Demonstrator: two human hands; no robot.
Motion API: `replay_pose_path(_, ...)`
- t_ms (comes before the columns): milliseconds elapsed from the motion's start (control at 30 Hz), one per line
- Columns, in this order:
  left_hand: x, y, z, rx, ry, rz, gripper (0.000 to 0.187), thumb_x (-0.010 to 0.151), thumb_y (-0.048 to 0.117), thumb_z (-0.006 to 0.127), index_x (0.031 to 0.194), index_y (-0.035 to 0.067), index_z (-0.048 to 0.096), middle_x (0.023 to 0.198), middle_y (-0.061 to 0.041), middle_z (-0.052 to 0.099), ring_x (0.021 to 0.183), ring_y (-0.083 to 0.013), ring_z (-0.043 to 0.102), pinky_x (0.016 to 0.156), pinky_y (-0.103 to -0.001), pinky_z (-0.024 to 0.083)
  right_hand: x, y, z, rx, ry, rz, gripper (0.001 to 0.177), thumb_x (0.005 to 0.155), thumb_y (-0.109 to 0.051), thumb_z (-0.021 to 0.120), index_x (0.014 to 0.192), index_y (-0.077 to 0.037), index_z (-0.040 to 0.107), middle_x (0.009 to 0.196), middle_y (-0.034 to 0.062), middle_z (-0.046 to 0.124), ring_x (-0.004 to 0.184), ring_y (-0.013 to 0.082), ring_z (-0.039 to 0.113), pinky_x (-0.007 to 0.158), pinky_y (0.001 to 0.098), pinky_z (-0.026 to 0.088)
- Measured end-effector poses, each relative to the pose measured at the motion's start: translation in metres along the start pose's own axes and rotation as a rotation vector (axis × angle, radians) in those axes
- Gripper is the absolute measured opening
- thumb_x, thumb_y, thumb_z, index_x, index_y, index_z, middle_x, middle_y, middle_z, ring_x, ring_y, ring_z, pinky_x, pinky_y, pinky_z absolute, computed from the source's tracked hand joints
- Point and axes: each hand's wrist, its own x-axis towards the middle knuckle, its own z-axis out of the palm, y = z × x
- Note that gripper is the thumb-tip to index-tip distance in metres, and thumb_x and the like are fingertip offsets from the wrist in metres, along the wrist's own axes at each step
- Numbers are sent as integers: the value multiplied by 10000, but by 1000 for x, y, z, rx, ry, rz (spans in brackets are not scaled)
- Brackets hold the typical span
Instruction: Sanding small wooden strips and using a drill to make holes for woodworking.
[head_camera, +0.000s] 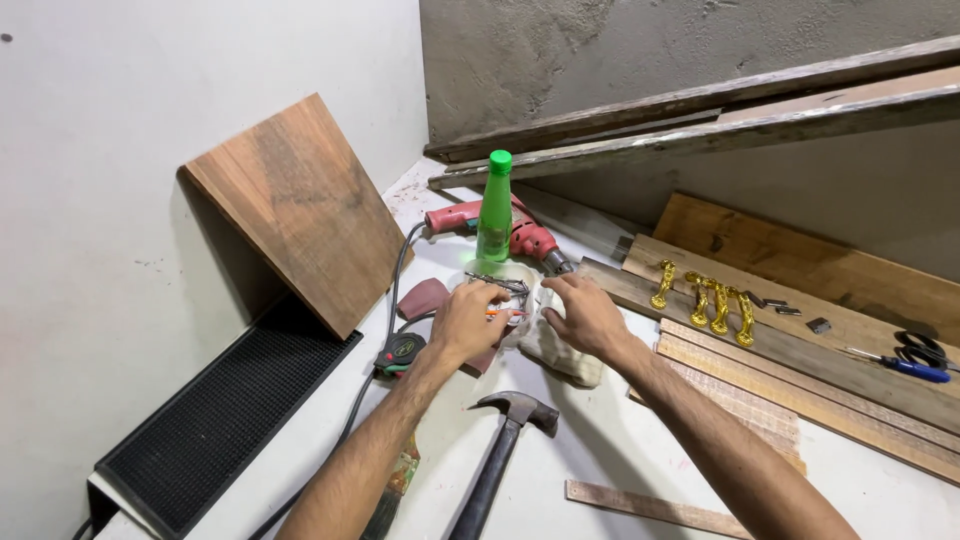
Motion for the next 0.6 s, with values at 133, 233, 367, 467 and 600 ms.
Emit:
replay_pose_path(133,-7,0,3,27,-23,-56,231,822,239,768,984,75,772,977,-138,730,971,-351,678,856,-463,546,-6,0,-4,-17,-29,-23,472,881,-249,727,1309,-78,627,1288,181,645,1161,366,617,1005,475,513)
replay_pose_path(233,-10,7,-2,47,-21,-44,218,825,224,749,972,65,772,964,-135,738,956,-339,692,847,-451,558,-9,1,-10,-61,-63,-8,479,890,-260,726,1323,-86,618,1311,170,637,1147,350,623,985,471,531)
replay_pose_path(367,-22,22,-9,-3,-33,-111,232,824,226,723,987,68,769,978,-134,733,887,-304,723,805,-424,576,-12,4,-8,-104,-82,-5,485,907,-274,730,1343,-96,616,1330,162,634,1111,318,647,958,463,562)
replay_pose_path(467,-21,19,-11,-11,-41,-117,230,825,211,715,990,59,765,986,-132,738,874,-292,730,805,-417,577,-11,11,-3,-104,-86,11,482,904,-266,735,1342,-102,622,1335,164,630,1094,311,654,938,467,571)
replay_pose_path(600,-3,-4,-7,-27,5,-119,230,810,209,752,984,59,777,1005,-135,746,931,-313,705,811,-431,561,10,29,-9,-64,-115,87,443,921,-231,701,1342,-109,637,1305,158,659,1074,311,677,952,461,569)
